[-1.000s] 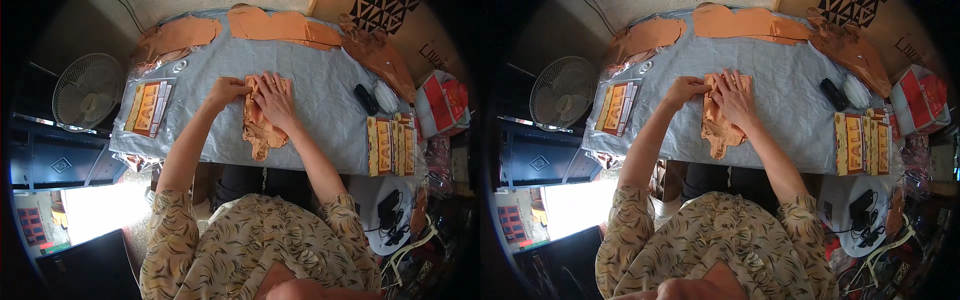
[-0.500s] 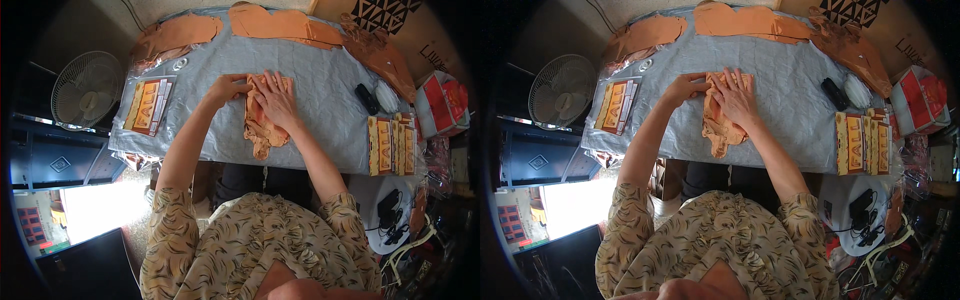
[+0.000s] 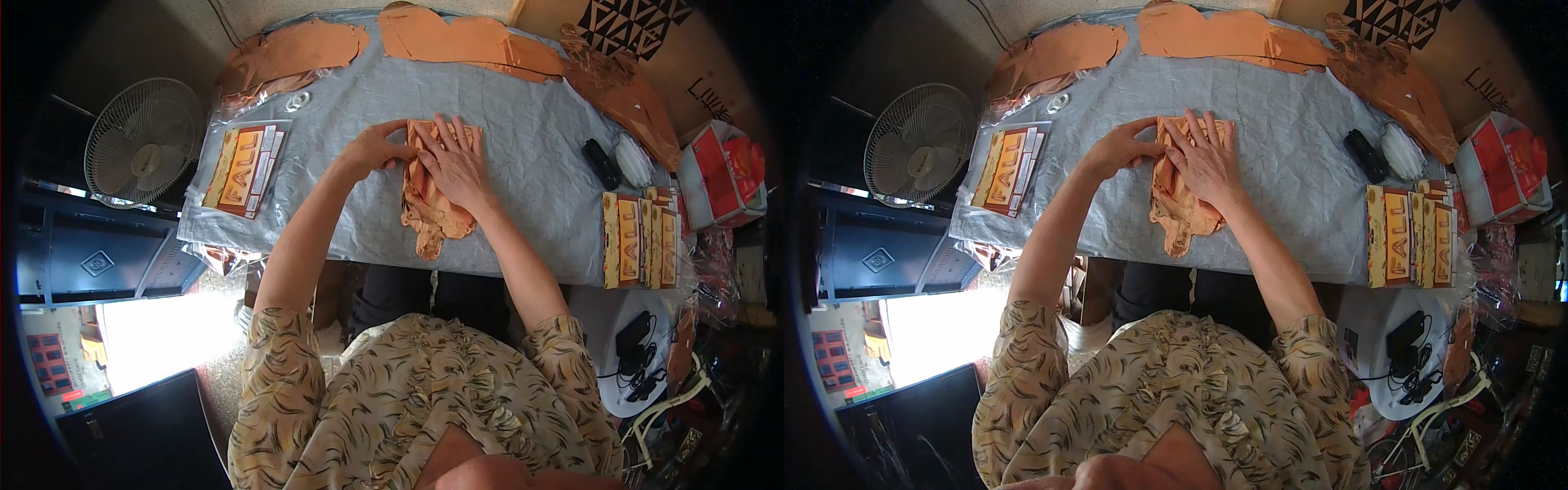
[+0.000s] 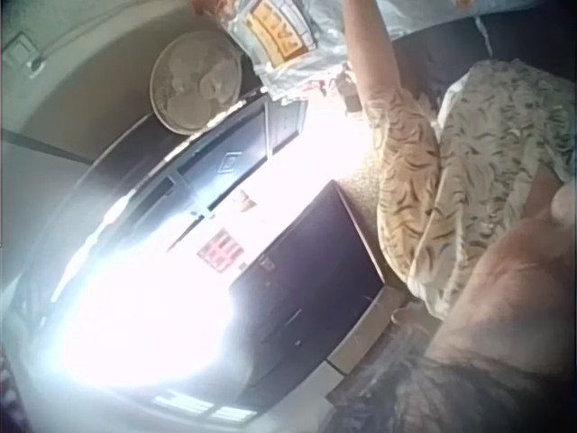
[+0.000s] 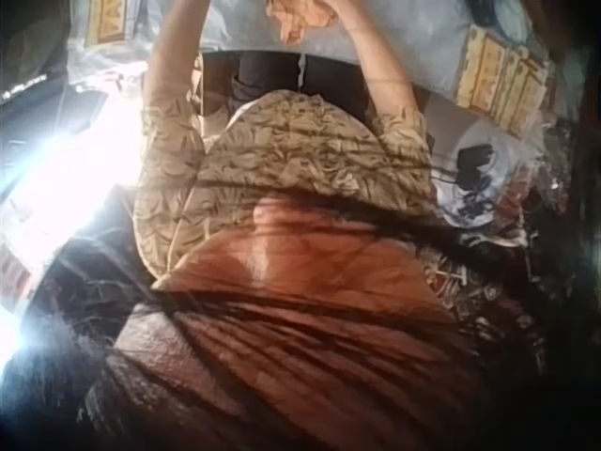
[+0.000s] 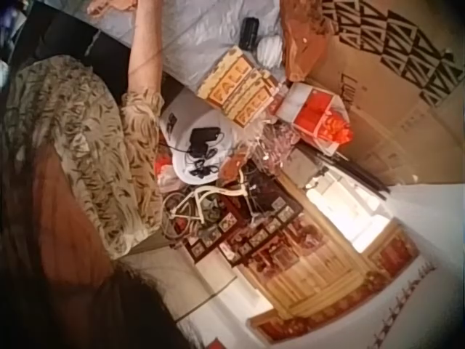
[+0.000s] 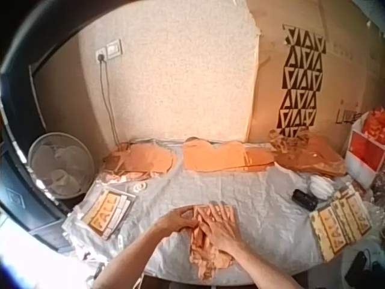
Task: Packing flat copper-colored decorative items into plastic sleeves and cardboard envelopes.
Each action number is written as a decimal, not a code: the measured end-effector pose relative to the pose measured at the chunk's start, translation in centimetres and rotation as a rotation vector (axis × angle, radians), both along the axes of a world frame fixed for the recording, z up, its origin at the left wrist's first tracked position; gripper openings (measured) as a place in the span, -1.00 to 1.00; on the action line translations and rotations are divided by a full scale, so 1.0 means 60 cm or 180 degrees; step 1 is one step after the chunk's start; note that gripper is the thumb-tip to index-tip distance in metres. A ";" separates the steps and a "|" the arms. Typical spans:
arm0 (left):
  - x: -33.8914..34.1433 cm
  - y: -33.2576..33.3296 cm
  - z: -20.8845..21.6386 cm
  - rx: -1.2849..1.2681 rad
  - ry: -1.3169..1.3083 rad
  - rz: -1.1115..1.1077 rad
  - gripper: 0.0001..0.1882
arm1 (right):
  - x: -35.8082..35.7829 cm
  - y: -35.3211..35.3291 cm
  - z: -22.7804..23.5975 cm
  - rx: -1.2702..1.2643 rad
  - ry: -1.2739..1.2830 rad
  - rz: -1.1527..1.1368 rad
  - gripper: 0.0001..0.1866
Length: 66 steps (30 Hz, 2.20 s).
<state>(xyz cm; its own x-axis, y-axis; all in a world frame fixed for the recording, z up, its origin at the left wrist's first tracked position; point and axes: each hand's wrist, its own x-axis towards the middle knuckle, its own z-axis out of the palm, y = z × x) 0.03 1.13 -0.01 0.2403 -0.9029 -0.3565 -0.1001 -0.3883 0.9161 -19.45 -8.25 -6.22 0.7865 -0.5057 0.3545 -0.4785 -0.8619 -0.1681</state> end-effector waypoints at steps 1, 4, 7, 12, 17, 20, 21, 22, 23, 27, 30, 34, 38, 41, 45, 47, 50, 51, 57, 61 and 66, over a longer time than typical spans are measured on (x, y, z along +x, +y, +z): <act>0.000 0.001 0.003 0.0063 -0.0062 -0.0105 -0.21 | 0.000 -0.001 -0.002 -0.0015 -0.0019 0.0017 -0.40; -0.003 0.005 0.013 0.0126 -0.0087 -0.0245 -0.13 | 0.000 -0.003 -0.003 -0.0024 0.0036 0.0019 -0.40; -0.009 0.007 0.016 0.0141 -0.0109 -0.0260 -0.09 | 0.000 -0.003 -0.005 -0.0068 0.0031 0.0017 -0.42; -0.014 0.010 0.016 0.0148 -0.0140 -0.0115 -0.10 | 0.001 -0.001 -0.002 -0.0090 -0.0014 0.0024 -0.44; -0.013 0.014 0.015 0.0041 -0.0032 -0.0252 -0.07 | 0.000 -0.002 -0.002 -0.0147 0.0108 -0.0003 -0.45; -0.016 0.013 0.016 0.0075 -0.0060 -0.0221 -0.08 | 0.000 -0.004 -0.006 -0.0114 0.0074 0.0023 -0.45; -0.014 0.014 0.014 0.0071 -0.0051 -0.0215 -0.08 | 0.001 -0.003 -0.006 -0.0117 0.0083 0.0029 -0.45; -0.013 0.015 0.013 0.0068 -0.0025 -0.0182 -0.07 | 0.001 -0.002 -0.007 -0.0121 0.0035 0.0049 -0.46; -0.012 0.017 0.011 0.0064 0.0001 -0.0149 -0.07 | 0.002 -0.002 -0.007 -0.0124 -0.0013 0.0070 -0.46; -0.016 0.031 0.027 0.0039 -0.0063 -0.0245 -0.07 | -0.001 -0.003 -0.006 -0.0201 0.0029 0.0064 -0.46; -0.025 0.057 0.038 0.0104 -0.0056 -0.0310 -0.07 | 0.000 -0.001 0.002 -0.0222 0.0092 0.0056 -0.46; -0.028 0.090 0.030 0.0030 -0.0107 -0.0353 -0.30 | -0.001 -0.001 0.008 0.0024 0.0405 0.0006 -0.44; -0.004 0.094 -0.048 -0.0904 -0.1841 0.0155 -0.64 | 0.002 0.001 0.011 0.0005 0.0375 0.0054 -0.42; -0.017 0.077 -0.049 -0.1574 -0.3019 0.0537 -0.73 | -0.001 -0.003 0.008 0.0028 0.0398 0.0062 -0.41; -0.026 0.053 -0.041 -0.1431 -0.2953 0.0368 -0.68 | -0.003 -0.004 0.006 0.0025 0.0439 0.0071 -0.40; -0.023 0.049 -0.046 -0.1460 -0.2962 0.0354 -0.66 | -0.002 -0.004 0.005 0.0053 0.0358 0.0087 -0.41; -0.023 0.046 -0.049 -0.1495 -0.3000 0.0290 -0.62 | -0.002 -0.006 0.001 0.0141 0.0266 0.0091 -0.40; -0.023 0.047 -0.049 -0.1496 -0.3031 0.0261 -0.59 | -0.001 -0.006 0.002 0.0148 0.0269 0.0099 -0.40; -0.029 0.050 -0.046 -0.1472 -0.3120 0.0233 -0.55 | -0.002 -0.007 0.004 0.0092 0.0318 0.0086 -0.40; -0.027 0.054 -0.053 -0.1636 -0.3225 0.0279 -0.58 | -0.002 -0.005 0.003 -0.0104 0.0341 0.0092 -0.42; -0.022 0.063 -0.059 -0.1757 -0.3094 0.0099 -0.64 | -0.001 -0.005 0.005 -0.0089 0.0389 0.0082 -0.42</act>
<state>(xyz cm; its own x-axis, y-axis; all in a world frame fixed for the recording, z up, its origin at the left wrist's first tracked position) -1.31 4.94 -3.53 0.2240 -0.8681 0.4429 -0.8647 0.0326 0.5012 -19.52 -8.52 -5.89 0.8373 -0.4762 0.2687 -0.4716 -0.8776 -0.0856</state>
